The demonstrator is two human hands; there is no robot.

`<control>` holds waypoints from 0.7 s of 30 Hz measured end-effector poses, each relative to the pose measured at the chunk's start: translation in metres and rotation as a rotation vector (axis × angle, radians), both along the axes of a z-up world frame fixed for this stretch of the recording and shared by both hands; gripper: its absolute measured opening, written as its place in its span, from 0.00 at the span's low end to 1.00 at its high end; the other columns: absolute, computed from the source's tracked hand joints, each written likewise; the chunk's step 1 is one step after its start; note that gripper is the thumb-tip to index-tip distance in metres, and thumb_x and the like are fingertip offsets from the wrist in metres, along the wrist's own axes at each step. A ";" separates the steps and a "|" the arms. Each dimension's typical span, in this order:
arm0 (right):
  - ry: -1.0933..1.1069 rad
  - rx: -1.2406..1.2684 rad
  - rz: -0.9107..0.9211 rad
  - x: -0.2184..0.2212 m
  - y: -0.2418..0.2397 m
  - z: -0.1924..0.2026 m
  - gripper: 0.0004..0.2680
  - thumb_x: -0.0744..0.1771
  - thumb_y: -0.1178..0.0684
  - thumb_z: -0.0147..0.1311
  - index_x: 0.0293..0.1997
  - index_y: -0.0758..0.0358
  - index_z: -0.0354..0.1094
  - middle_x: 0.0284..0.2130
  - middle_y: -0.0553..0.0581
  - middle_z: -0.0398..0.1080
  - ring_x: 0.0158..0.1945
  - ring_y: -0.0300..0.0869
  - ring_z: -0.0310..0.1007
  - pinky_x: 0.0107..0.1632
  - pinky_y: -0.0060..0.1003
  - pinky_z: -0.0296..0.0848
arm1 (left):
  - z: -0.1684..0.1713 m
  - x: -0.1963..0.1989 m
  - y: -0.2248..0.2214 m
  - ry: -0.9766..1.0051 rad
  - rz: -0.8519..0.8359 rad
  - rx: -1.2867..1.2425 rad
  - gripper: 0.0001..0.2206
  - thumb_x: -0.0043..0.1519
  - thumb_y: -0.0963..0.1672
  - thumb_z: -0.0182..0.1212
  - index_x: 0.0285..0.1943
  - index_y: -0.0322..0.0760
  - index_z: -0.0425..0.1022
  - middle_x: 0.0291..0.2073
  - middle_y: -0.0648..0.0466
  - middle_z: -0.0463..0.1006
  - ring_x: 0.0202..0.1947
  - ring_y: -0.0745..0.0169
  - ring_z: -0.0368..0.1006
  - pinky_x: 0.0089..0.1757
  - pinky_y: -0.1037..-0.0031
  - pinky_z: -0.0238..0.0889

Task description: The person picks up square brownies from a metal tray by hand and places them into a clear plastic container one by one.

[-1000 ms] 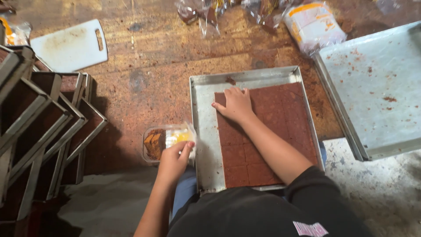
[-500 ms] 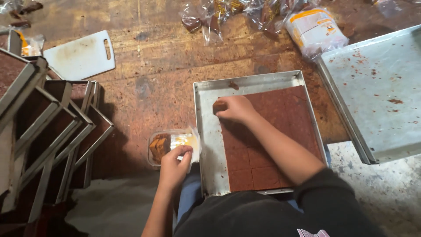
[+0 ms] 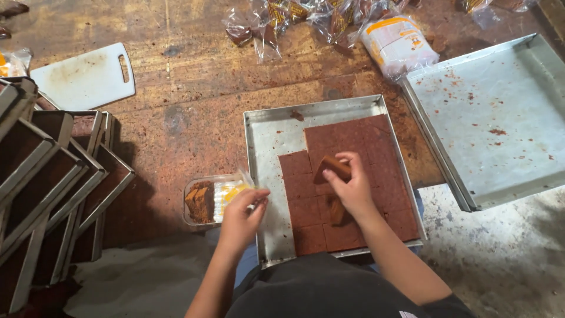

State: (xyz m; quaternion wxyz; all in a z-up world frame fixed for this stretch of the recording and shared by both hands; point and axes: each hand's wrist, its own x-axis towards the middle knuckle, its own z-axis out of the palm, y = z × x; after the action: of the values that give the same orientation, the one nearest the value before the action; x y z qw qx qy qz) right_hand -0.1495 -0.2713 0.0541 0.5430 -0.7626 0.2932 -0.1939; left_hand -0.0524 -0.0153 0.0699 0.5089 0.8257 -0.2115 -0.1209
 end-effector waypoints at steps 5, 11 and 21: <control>-0.227 0.003 0.402 -0.002 0.051 0.065 0.15 0.62 0.65 0.56 0.54 0.59 0.72 0.47 0.61 0.75 0.47 0.51 0.78 0.47 0.43 0.80 | 0.026 -0.006 -0.013 -0.039 -0.126 -0.005 0.18 0.55 0.36 0.55 0.54 0.38 0.81 0.51 0.48 0.83 0.51 0.43 0.79 0.50 0.58 0.71; -0.183 -0.384 0.713 -0.001 0.079 0.047 0.22 0.64 0.66 0.46 0.67 0.64 0.62 0.52 0.70 0.73 0.52 0.61 0.75 0.50 0.51 0.77 | 0.025 -0.017 -0.016 -0.471 -0.027 0.013 0.26 0.53 0.34 0.57 0.64 0.34 0.73 0.60 0.45 0.75 0.57 0.41 0.74 0.53 0.59 0.70; 0.702 -0.418 0.825 0.014 0.043 0.050 0.23 0.61 0.55 0.39 0.60 0.35 0.72 0.45 0.61 0.77 0.45 0.58 0.76 0.47 0.51 0.71 | -0.002 -0.031 -0.020 -0.350 -0.338 -0.116 0.23 0.59 0.33 0.52 0.62 0.41 0.74 0.58 0.48 0.79 0.58 0.54 0.76 0.59 0.67 0.66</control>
State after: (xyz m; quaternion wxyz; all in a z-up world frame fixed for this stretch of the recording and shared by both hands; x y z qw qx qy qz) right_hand -0.1356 -0.2286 0.1045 0.2818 -0.9234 0.0897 0.2445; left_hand -0.0837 -0.0353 0.0680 0.4837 0.7562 -0.4381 -0.0472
